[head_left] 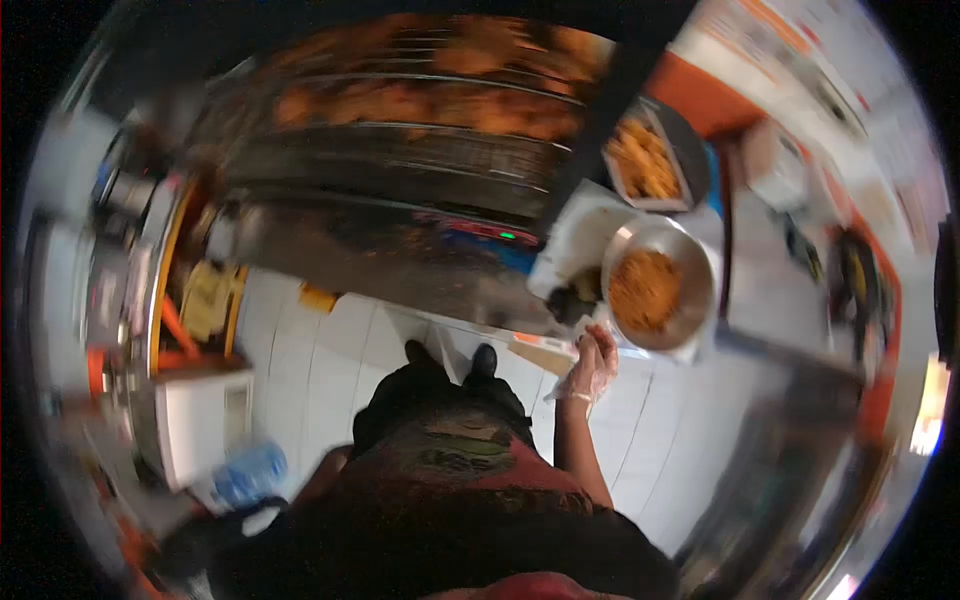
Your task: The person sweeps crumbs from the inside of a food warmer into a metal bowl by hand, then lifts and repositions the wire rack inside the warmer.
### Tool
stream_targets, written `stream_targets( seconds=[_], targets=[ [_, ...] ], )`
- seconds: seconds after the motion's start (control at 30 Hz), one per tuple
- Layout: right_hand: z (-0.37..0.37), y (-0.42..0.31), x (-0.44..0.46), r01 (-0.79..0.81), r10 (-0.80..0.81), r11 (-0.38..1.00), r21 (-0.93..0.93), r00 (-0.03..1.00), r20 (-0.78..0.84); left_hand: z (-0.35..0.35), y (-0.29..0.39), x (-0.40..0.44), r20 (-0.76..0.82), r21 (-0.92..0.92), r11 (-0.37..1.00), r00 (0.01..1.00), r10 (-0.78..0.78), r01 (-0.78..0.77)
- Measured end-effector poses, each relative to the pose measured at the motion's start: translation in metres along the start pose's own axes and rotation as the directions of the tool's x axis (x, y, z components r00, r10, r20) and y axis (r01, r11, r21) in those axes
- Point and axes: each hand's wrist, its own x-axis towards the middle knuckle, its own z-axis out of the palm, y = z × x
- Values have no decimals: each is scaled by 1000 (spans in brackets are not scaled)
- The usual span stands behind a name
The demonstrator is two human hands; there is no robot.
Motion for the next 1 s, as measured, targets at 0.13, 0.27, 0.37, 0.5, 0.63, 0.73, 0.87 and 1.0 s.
stream_targets(
  seconds=[0.13,0.27,0.37,0.5,0.63,0.73,0.87,1.0],
  targets=[
    [50,15,2,-1,-8,999,35,965,262,-22,53,-59,39,-428,858,943,330,-283],
    [101,8,-8,-4,3,1000,4,927,375,-20,86,-69,-337,-122,682,676,655,-721],
    [132,31,-14,135,-101,991,-18,819,565,16,6,-32,-301,41,844,799,521,-535],
    [188,2,-87,-41,65,998,-53,774,630,45,-112,-78,-34,-399,915,998,51,-60],
    [233,52,-116,0,-46,998,56,567,822,61,-141,-126,106,-894,432,993,-58,121],
    [248,52,-146,44,-55,998,36,547,836,48,-109,-128,88,-985,145,996,-13,89],
    [234,42,-188,65,-51,998,13,633,772,-13,-69,-126,85,-983,167,996,29,79],
    [168,30,-186,-101,184,982,-159,707,683,-70,-27,-96,294,-816,531,955,38,230]
  ],
)
